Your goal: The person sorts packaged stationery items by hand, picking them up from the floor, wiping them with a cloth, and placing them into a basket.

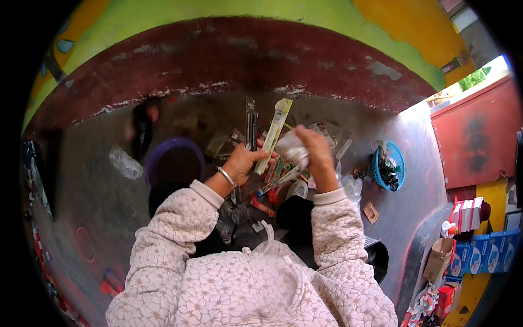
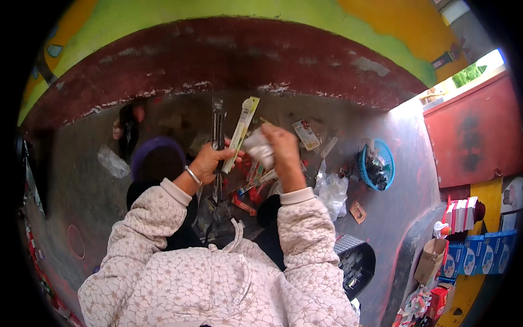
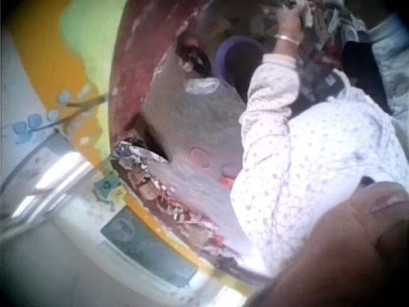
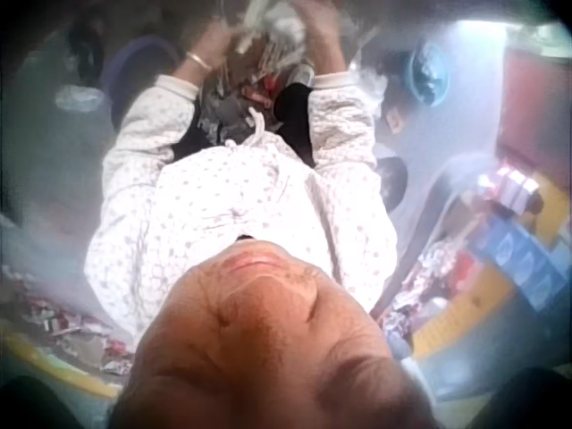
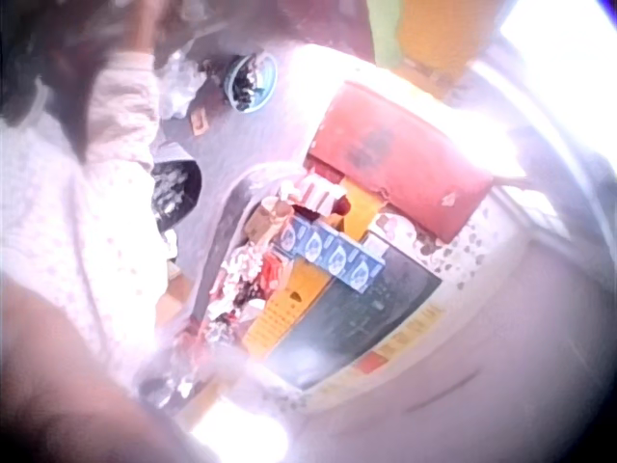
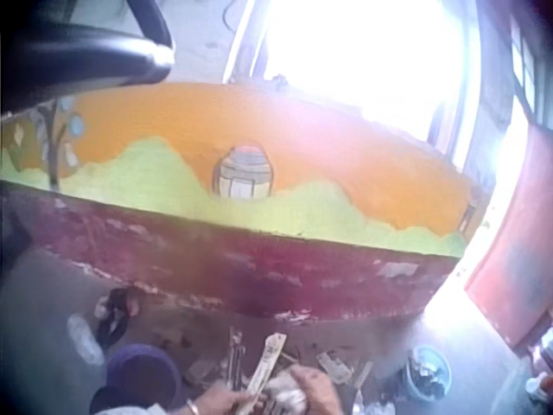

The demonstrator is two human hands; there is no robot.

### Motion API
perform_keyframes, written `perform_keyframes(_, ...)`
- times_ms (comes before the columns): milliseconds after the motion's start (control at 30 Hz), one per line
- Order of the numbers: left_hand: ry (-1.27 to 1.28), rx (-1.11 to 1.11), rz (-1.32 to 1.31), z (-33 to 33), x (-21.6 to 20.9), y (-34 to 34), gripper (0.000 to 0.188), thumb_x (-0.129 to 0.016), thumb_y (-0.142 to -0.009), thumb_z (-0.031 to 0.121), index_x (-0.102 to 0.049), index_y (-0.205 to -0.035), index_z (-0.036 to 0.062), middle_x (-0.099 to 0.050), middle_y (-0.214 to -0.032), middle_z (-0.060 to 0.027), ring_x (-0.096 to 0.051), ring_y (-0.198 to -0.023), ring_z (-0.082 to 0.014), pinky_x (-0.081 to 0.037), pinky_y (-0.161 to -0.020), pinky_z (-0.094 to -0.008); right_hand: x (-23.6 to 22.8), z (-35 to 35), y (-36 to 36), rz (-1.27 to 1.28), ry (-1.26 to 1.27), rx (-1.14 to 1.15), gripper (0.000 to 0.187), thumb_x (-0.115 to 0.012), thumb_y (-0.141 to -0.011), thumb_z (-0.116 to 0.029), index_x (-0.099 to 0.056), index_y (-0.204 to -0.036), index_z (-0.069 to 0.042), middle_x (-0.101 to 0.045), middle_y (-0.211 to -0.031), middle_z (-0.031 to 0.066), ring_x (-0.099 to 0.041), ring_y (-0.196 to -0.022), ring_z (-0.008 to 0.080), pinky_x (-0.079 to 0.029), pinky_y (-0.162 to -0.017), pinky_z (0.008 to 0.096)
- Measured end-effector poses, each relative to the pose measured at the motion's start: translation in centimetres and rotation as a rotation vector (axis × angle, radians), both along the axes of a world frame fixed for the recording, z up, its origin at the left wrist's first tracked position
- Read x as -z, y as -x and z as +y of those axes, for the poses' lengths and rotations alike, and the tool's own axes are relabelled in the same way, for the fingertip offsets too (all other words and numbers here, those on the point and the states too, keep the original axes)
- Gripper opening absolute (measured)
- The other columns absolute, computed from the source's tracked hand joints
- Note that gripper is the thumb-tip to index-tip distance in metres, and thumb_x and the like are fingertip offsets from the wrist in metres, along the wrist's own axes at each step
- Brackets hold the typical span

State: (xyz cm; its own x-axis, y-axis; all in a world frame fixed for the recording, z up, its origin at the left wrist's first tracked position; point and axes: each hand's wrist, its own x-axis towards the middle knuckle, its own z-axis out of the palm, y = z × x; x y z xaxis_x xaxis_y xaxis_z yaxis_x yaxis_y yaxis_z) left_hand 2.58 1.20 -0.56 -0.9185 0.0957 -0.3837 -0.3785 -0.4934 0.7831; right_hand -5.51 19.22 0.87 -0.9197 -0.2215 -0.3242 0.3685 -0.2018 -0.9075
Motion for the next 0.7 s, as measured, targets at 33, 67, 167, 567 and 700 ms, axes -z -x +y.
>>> perform_keyframes(33,0.069,0.015,0.031,0.6,0.0,0.4,0.021,-0.064,-0.075,0.006,-0.053,-0.093,0.0057,-0.061,-0.088,-0.0067,-0.057,-0.072,-0.0122,-0.046,-0.062,-0.0247,-0.4,-1.2,-0.7,0.092,-0.127,-0.066,0.025,-0.064,-0.077,-0.020,-0.063,-0.088,0.003,-0.062,-0.077,0.0065,-0.056,-0.067,0.0116,-0.045,-0.060,0.0253)
perform_keyframes(67,0.213,-0.007,0.101,0.9,1.1,0.7,0.020,-0.066,-0.072,0.005,-0.055,-0.088,0.0075,-0.058,-0.087,-0.0019,-0.055,-0.078,-0.0108,-0.045,-0.068,-0.0260,0.3,-1.7,-1.1,0.185,-0.183,-0.106,0.023,-0.065,-0.076,-0.019,-0.064,-0.083,0.003,-0.061,-0.075,0.0051,-0.055,-0.066,0.0100,-0.045,-0.059,0.0259)
perform_keyframes(167,0.191,-0.025,0.109,1.7,-0.1,0.1,0.018,-0.064,-0.075,0.008,-0.055,-0.091,0.0069,-0.057,-0.084,-0.0008,-0.055,-0.077,-0.0108,-0.045,-0.068,-0.0254,-1.1,-2.4,-1.4,0.095,-0.242,-0.218,0.017,-0.063,-0.076,-0.014,-0.063,-0.075,0.003,-0.060,-0.066,0.0042,-0.053,-0.058,0.0097,-0.043,-0.054,0.0251)
perform_keyframes(567,0.096,-0.014,0.196,-0.2,-2.4,0.9,0.015,-0.059,-0.084,0.022,-0.055,-0.091,0.0099,-0.057,-0.070,0.0016,-0.048,-0.052,-0.0033,-0.035,-0.042,-0.0168,-2.2,-0.7,-1.7,0.248,-0.144,-0.620,0.016,-0.061,-0.077,-0.018,-0.063,-0.081,-0.003,-0.058,-0.069,-0.0014,-0.050,-0.061,0.0073,-0.040,-0.055,0.0247)
perform_keyframes(700,-0.078,0.006,0.120,-0.1,-2.4,0.1,0.022,-0.063,-0.081,0.032,-0.056,-0.085,0.0116,-0.053,-0.066,0.0040,-0.043,-0.049,-0.0032,-0.030,-0.037,-0.0162,-2.0,-2.0,-2.7,0.087,0.164,-0.669,0.019,-0.058,-0.081,-0.015,-0.063,-0.089,0.001,-0.064,-0.082,0.0059,-0.060,-0.072,0.0133,-0.046,-0.067,0.0260)
